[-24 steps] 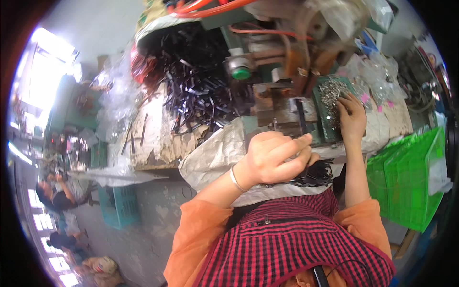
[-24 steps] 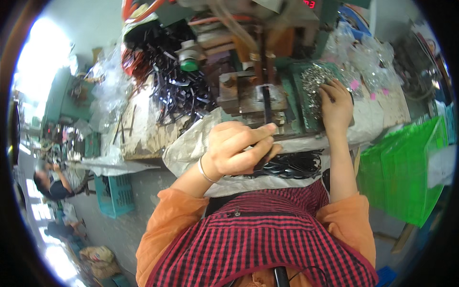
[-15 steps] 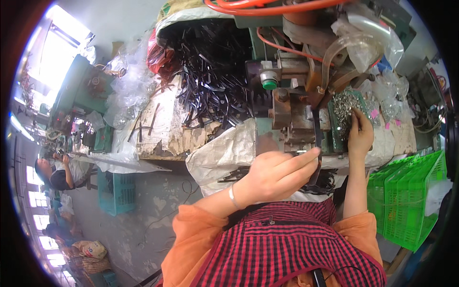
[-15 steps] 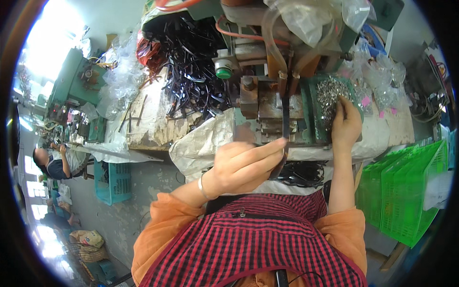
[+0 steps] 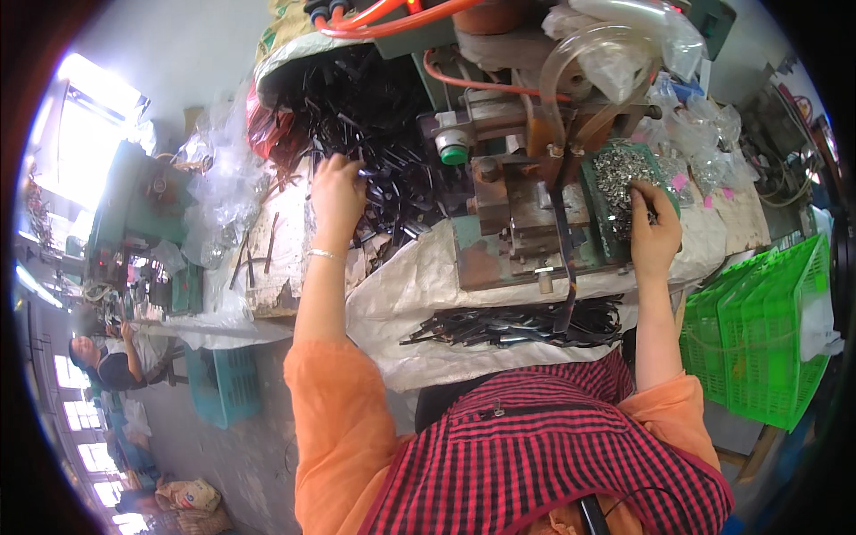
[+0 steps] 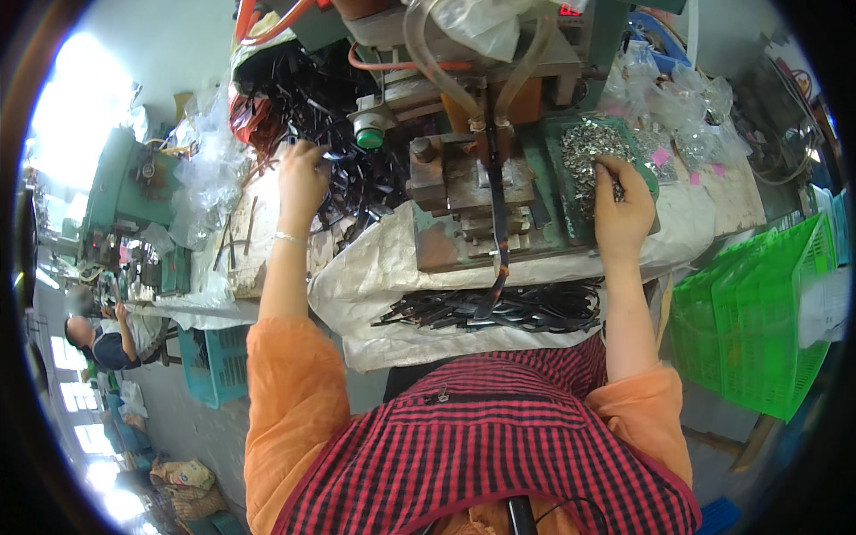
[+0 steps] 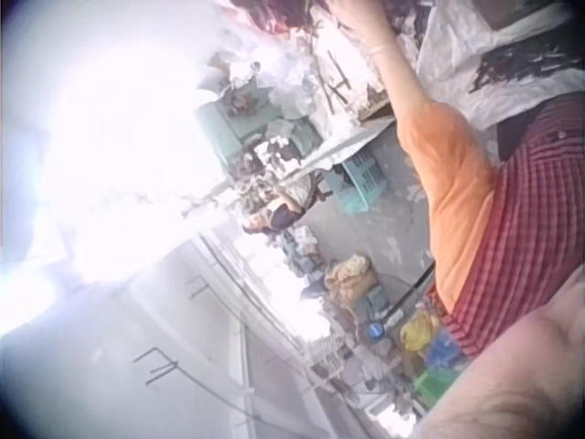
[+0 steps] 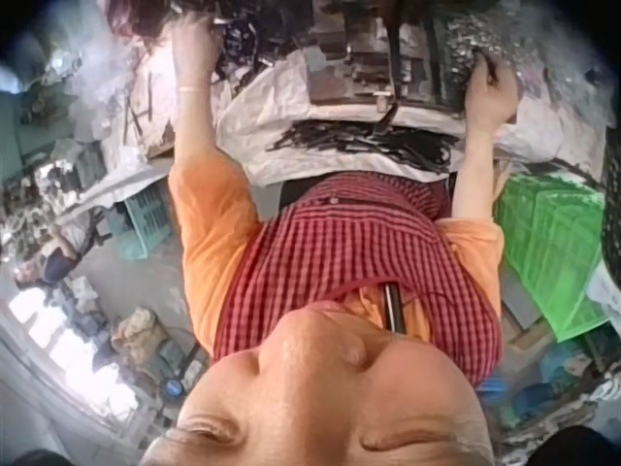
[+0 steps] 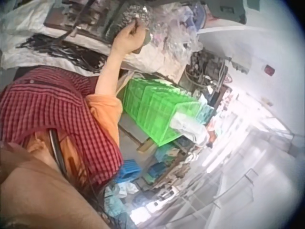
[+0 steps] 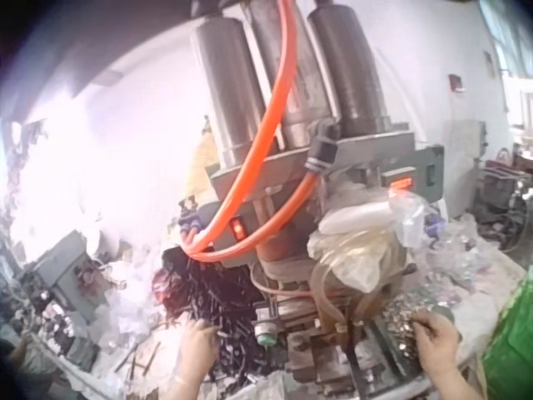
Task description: The person repeatedly picks small metallic beads and dark plastic strips, places them into a press-like fixture, and operates the machine to assemble them. The person then removes the assembled components and places them into a pile on the table.
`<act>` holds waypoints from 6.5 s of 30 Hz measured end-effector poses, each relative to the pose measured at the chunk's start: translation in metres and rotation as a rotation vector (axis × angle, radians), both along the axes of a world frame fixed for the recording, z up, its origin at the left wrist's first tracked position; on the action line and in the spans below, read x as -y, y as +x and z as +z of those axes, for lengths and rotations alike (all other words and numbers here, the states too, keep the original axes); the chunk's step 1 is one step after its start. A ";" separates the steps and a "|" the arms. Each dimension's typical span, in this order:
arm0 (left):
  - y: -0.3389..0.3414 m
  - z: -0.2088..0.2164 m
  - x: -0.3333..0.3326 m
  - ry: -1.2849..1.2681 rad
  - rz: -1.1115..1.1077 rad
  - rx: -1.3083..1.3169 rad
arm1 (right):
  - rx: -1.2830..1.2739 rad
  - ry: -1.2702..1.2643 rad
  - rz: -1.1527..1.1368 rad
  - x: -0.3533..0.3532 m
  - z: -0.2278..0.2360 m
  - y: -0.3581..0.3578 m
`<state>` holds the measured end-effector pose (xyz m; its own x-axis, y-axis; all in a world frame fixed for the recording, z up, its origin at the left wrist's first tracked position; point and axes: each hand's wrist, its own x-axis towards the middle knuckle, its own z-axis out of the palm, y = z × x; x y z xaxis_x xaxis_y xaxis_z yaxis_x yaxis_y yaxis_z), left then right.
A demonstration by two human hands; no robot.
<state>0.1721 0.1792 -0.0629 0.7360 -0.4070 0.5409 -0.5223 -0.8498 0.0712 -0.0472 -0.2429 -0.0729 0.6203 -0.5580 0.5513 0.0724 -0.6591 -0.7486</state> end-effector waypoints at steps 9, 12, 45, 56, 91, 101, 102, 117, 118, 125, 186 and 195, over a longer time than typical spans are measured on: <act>-0.017 -0.011 0.027 -0.209 -0.081 0.082 | -0.036 0.249 -0.139 0.017 0.002 -0.071; -0.031 0.009 0.035 -0.184 -0.055 0.087 | -0.053 0.289 0.117 -0.020 0.044 -0.049; -0.167 0.076 0.174 -0.384 -0.918 0.302 | -0.360 -0.496 -0.196 0.018 -0.010 -0.012; -0.160 0.054 0.179 -0.469 -0.905 0.380 | -0.075 -0.037 -0.134 0.043 -0.028 0.002; -0.063 0.016 0.055 -0.590 -0.059 -0.063 | -0.015 0.070 0.032 -0.004 0.024 -0.060; -0.108 0.016 0.083 -1.259 -0.090 -0.527 | 0.130 0.446 0.357 -0.080 0.057 0.025; -0.110 0.014 0.078 -1.245 -0.101 -0.501 | 0.132 0.482 0.340 -0.086 0.057 0.021; -0.134 0.123 0.148 -0.911 -0.772 -0.007 | 0.112 0.710 0.553 -0.099 0.093 -0.007; -0.138 0.119 0.149 -0.788 -0.800 0.062 | 0.063 0.583 0.548 -0.088 0.095 -0.008; -0.166 0.075 0.177 -0.332 -0.854 0.292 | -0.338 -0.536 -0.182 0.013 -0.004 -0.002; -0.104 0.017 0.055 -0.873 -0.124 -0.143 | 0.120 0.774 0.518 -0.090 0.063 0.025; -0.132 0.144 0.144 -0.785 -0.634 -0.003 | 0.104 1.066 0.700 -0.101 0.108 0.017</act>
